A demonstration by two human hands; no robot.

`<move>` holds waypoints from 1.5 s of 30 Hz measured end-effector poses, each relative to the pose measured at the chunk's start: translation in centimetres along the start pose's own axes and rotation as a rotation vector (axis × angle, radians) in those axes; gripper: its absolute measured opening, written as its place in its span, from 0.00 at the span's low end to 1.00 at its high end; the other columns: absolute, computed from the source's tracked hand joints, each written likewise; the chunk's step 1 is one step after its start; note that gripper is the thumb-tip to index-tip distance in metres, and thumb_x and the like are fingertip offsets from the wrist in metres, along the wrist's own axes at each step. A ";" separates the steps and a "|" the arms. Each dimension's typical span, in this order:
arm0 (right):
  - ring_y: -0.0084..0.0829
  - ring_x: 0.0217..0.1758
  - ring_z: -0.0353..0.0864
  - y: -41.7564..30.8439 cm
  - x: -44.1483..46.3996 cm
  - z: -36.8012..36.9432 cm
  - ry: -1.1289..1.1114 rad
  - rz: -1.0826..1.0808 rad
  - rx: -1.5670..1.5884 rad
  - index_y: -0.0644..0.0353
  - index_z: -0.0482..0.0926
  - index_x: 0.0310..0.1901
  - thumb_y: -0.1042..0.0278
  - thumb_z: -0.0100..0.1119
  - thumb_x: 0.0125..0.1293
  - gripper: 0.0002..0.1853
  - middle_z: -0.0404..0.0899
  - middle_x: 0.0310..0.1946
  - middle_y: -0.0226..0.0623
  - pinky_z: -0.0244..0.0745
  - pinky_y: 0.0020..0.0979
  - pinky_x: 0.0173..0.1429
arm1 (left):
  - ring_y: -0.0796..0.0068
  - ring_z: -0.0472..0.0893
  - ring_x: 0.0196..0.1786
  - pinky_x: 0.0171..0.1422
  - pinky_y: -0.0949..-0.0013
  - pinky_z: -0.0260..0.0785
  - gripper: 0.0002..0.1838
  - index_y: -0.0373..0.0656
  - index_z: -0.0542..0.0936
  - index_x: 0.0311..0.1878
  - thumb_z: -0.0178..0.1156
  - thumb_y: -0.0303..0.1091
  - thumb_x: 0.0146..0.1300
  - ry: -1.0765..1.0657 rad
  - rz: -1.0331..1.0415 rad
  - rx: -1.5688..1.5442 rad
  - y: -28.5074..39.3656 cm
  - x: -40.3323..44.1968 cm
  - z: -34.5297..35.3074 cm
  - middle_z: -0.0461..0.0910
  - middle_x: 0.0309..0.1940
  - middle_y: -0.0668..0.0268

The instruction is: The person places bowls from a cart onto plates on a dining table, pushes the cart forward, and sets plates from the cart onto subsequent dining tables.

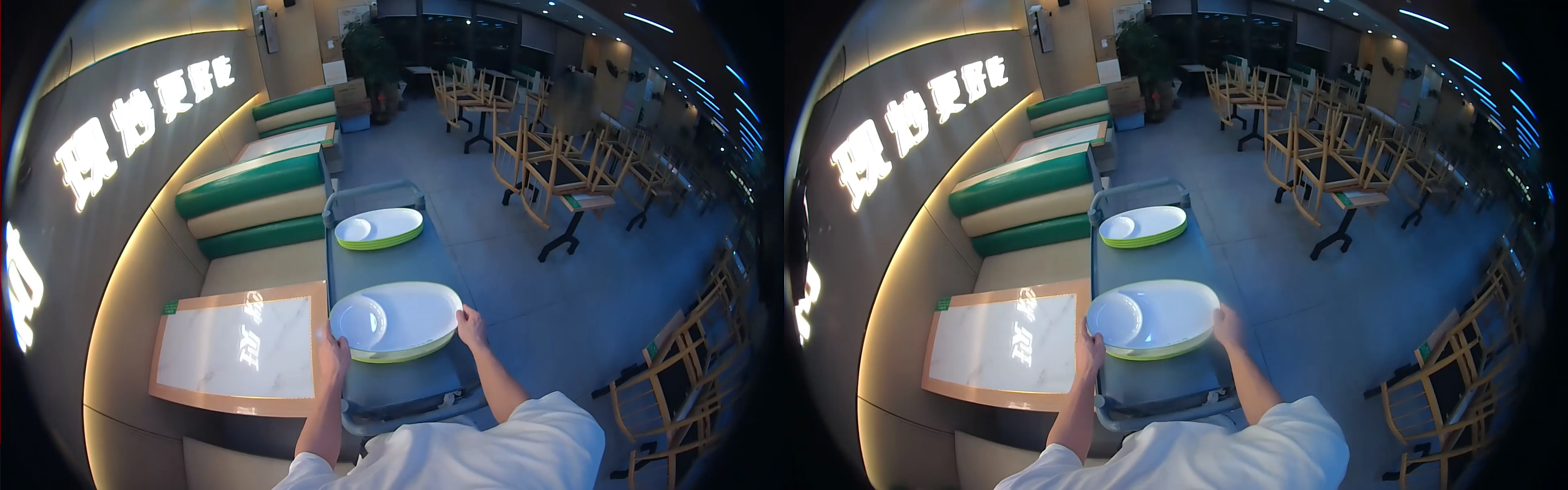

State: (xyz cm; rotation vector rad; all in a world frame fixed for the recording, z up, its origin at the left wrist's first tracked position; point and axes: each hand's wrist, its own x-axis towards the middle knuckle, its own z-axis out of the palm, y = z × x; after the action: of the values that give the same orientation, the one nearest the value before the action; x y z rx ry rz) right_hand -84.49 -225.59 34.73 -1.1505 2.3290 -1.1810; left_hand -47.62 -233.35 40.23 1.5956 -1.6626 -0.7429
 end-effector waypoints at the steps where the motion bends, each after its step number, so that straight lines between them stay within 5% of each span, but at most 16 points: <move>1: 0.48 0.43 0.88 0.1 0.6 -0.2 0.058 -0.088 0.039 0.63 0.83 0.50 0.55 0.56 0.71 0.19 0.86 0.34 0.47 0.80 0.46 0.48 | 0.40 0.85 0.51 0.57 0.48 0.75 0.35 0.39 0.59 0.78 0.53 0.29 0.67 0.005 -0.010 0.002 0.3 -0.3 -0.3 0.83 0.49 0.37; 3: 0.42 0.41 0.89 -1.0 1.8 -1.3 0.089 -0.186 0.070 0.66 0.82 0.51 0.58 0.58 0.72 0.18 0.86 0.32 0.45 0.81 0.42 0.45 | 0.50 0.87 0.47 0.50 0.55 0.77 0.40 0.41 0.52 0.81 0.54 0.33 0.69 0.017 0.066 0.048 1.2 -1.1 -1.1 0.83 0.47 0.38; 7: 0.32 0.43 0.89 -4.4 0.8 -3.2 -0.292 0.160 0.879 0.61 0.72 0.63 0.74 0.58 0.74 0.18 0.85 0.43 0.39 0.87 0.34 0.44 | 0.57 0.87 0.50 0.50 0.59 0.77 0.43 0.46 0.47 0.83 0.57 0.35 0.71 -0.039 -0.237 -0.050 7.5 -5.3 -4.6 0.84 0.51 0.42; 9: 0.36 0.44 0.89 -5.6 -0.2 -2.9 -0.421 0.219 0.951 0.60 0.68 0.65 0.73 0.59 0.74 0.21 0.84 0.47 0.41 0.88 0.37 0.48 | 0.63 0.86 0.49 0.53 0.63 0.78 0.47 0.47 0.42 0.85 0.60 0.35 0.73 0.112 -0.089 -0.594 4.5 -6.7 -3.0 0.81 0.59 0.48; 10: 0.36 0.44 0.89 -6.8 -1.2 -2.9 -0.432 0.248 0.981 0.59 0.68 0.64 0.73 0.59 0.73 0.20 0.84 0.47 0.41 0.88 0.37 0.47 | 0.63 0.84 0.53 0.57 0.60 0.78 0.51 0.52 0.35 0.85 0.62 0.34 0.73 0.245 -0.201 -0.969 4.2 -7.2 -1.6 0.79 0.60 0.48; 13: 0.38 0.44 0.89 -9.8 -3.8 -0.7 -0.477 0.300 1.025 0.57 0.67 0.62 0.74 0.60 0.73 0.19 0.83 0.47 0.40 0.88 0.37 0.47 | 0.61 0.83 0.55 0.61 0.58 0.77 0.52 0.54 0.33 0.85 0.63 0.33 0.73 0.119 -0.233 -1.172 4.0 -10.4 0.1 0.78 0.60 0.46; 17: 0.41 0.49 0.87 -13.5 -8.3 2.2 -0.596 0.423 0.992 0.56 0.66 0.61 0.75 0.61 0.72 0.20 0.80 0.52 0.42 0.88 0.41 0.51 | 0.58 0.83 0.58 0.62 0.57 0.77 0.48 0.52 0.39 0.84 0.62 0.34 0.74 0.270 -0.457 -1.150 4.5 -11.0 -0.2 0.77 0.61 0.44; 21: 0.47 0.53 0.85 -15.9 -13.0 7.1 -0.678 0.568 1.049 0.55 0.61 0.64 0.77 0.60 0.71 0.25 0.75 0.58 0.49 0.88 0.46 0.55 | 0.57 0.84 0.57 0.60 0.54 0.79 0.36 0.47 0.53 0.77 0.61 0.39 0.76 0.096 -0.547 -1.153 2.6 -11.8 -0.1 0.76 0.63 0.49; 27: 0.44 0.53 0.85 -20.4 -19.1 14.3 -0.757 0.547 0.911 0.55 0.59 0.65 0.76 0.61 0.71 0.26 0.76 0.57 0.47 0.86 0.45 0.56 | 0.56 0.88 0.49 0.49 0.58 0.84 0.20 0.38 0.59 0.63 0.55 0.34 0.77 0.469 -0.600 -1.111 -4.7 -11.0 -2.5 0.81 0.52 0.46; 30: 0.35 0.51 0.85 -21.7 -20.7 17.9 -1.005 0.402 0.655 0.55 0.59 0.65 0.73 0.63 0.72 0.27 0.79 0.54 0.44 0.81 0.38 0.53 | 0.57 0.88 0.46 0.49 0.58 0.85 0.19 0.36 0.60 0.63 0.52 0.29 0.75 0.493 -0.693 -1.116 -9.2 -10.6 -7.1 0.82 0.50 0.45; 33: 0.28 0.55 0.83 -21.1 -21.1 20.9 -1.231 0.228 0.513 0.55 0.69 0.64 0.66 0.62 0.74 0.20 0.82 0.54 0.37 0.75 0.31 0.58 | 0.55 0.89 0.45 0.49 0.56 0.85 0.20 0.35 0.62 0.66 0.49 0.29 0.75 0.418 -0.762 -1.075 -15.4 -10.6 -12.2 0.84 0.49 0.47; 37: 0.28 0.49 0.85 -21.3 -21.4 20.7 -1.304 0.204 0.475 0.59 0.76 0.59 0.65 0.60 0.76 0.15 0.85 0.52 0.39 0.76 0.29 0.54 | 0.63 0.88 0.34 0.36 0.64 0.83 0.18 0.33 0.64 0.63 0.48 0.26 0.73 0.548 -0.776 -0.853 -23.4 -9.0 -16.3 0.84 0.41 0.50; 42: 0.29 0.49 0.85 -21.7 -20.2 19.5 -1.216 0.063 0.579 0.64 0.79 0.56 0.74 0.60 0.75 0.12 0.86 0.47 0.40 0.80 0.30 0.56 | 0.63 0.88 0.35 0.34 0.66 0.85 0.17 0.33 0.68 0.61 0.50 0.22 0.71 0.565 -0.810 -0.712 -32.8 -6.0 -18.7 0.84 0.45 0.50; 45: 0.26 0.47 0.85 -26.0 -18.5 18.5 -1.089 -0.090 0.583 0.65 0.78 0.56 0.70 0.59 0.76 0.12 0.86 0.45 0.39 0.80 0.30 0.56 | 0.61 0.88 0.33 0.36 0.64 0.85 0.18 0.32 0.66 0.63 0.50 0.25 0.73 0.571 -0.812 -0.765 -35.3 -4.2 -20.3 0.84 0.45 0.49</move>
State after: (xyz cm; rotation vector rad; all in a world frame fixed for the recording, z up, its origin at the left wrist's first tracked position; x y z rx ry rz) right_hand -48.65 -230.60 41.62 -1.2161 1.0478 -0.8197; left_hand -10.47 -230.46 23.36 1.6301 -0.2096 -1.0141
